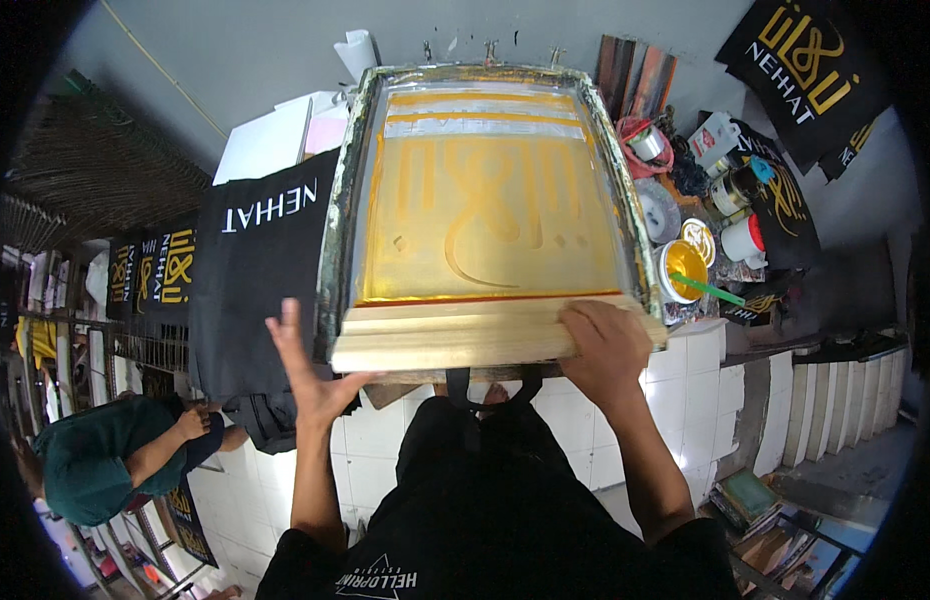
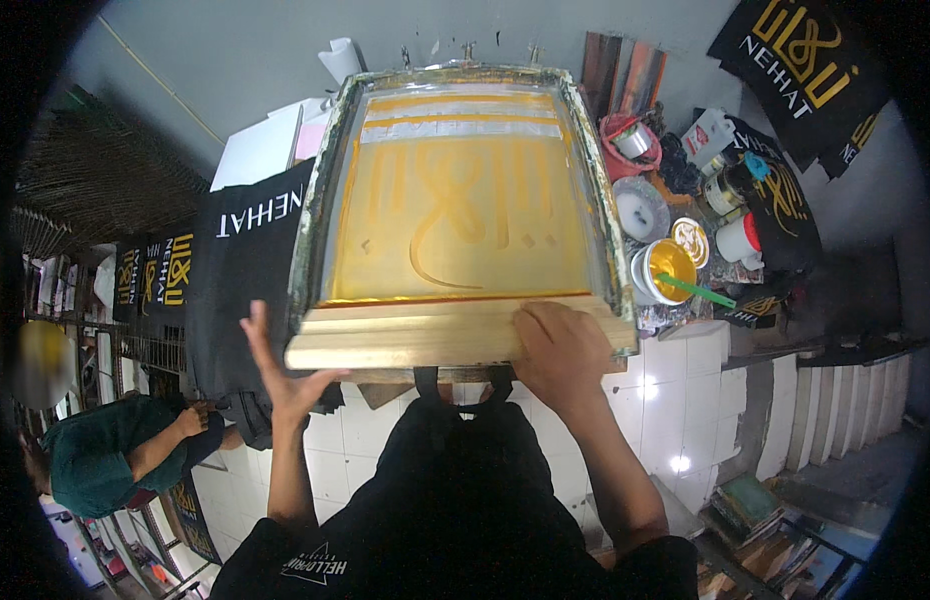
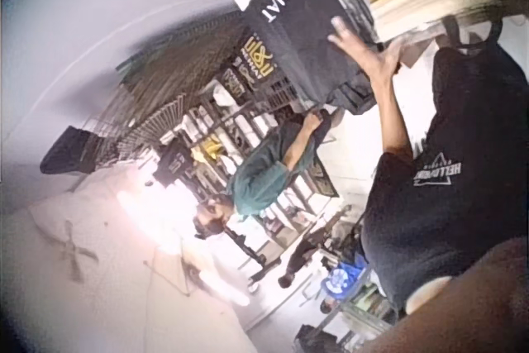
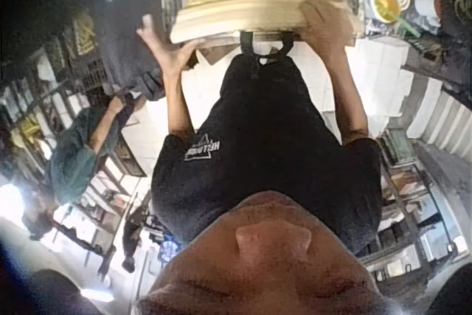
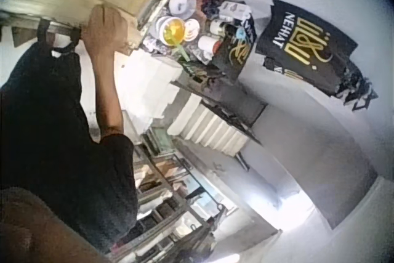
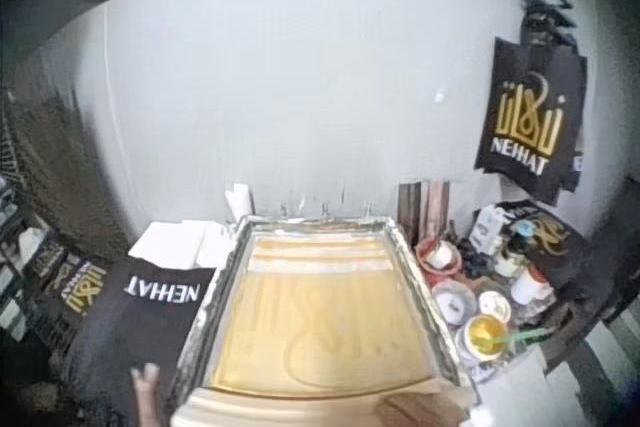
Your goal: The person screen prints a design onto black tote bags using a manual press, applying yellow ink with a squeegee and stacking the finished bags.
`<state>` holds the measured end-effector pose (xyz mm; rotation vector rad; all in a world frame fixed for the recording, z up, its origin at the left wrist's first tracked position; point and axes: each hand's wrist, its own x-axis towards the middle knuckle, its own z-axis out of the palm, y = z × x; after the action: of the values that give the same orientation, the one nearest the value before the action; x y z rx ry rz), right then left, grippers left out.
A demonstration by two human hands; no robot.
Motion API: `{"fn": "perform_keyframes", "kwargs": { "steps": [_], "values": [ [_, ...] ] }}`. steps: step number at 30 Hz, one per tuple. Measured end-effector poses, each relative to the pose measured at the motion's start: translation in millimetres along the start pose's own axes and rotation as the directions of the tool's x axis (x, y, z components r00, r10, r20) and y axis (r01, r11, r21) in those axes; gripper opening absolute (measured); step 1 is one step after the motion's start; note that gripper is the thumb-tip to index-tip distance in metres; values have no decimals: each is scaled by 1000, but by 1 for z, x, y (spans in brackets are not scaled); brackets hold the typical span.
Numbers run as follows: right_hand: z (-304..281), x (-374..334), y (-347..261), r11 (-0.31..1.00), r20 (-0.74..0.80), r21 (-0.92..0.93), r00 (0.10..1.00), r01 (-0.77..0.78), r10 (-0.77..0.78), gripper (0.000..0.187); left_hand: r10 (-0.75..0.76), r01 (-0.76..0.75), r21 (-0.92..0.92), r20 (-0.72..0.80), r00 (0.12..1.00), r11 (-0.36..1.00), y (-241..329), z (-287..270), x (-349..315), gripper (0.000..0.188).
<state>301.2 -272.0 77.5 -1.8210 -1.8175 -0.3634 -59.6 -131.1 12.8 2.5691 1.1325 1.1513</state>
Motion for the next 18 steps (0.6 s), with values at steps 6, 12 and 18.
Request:
{"fn": "perform_keyframes", "kwargs": {
  "steps": [6,12,18],
  "values": [
    [-78,111,12,975,-388,-140,897,171,-213,37,-173,9,-361,-424,889,932,50,-29,108,135],
    [-140,234,12,978,-325,-208,945,-33,-37,37,-560,570,-115,108,821,813,-43,67,111,49],
    [-164,298,6,986,-345,-152,938,-72,15,36,-699,756,-170,297,651,632,-83,89,97,23]
  ]
}}
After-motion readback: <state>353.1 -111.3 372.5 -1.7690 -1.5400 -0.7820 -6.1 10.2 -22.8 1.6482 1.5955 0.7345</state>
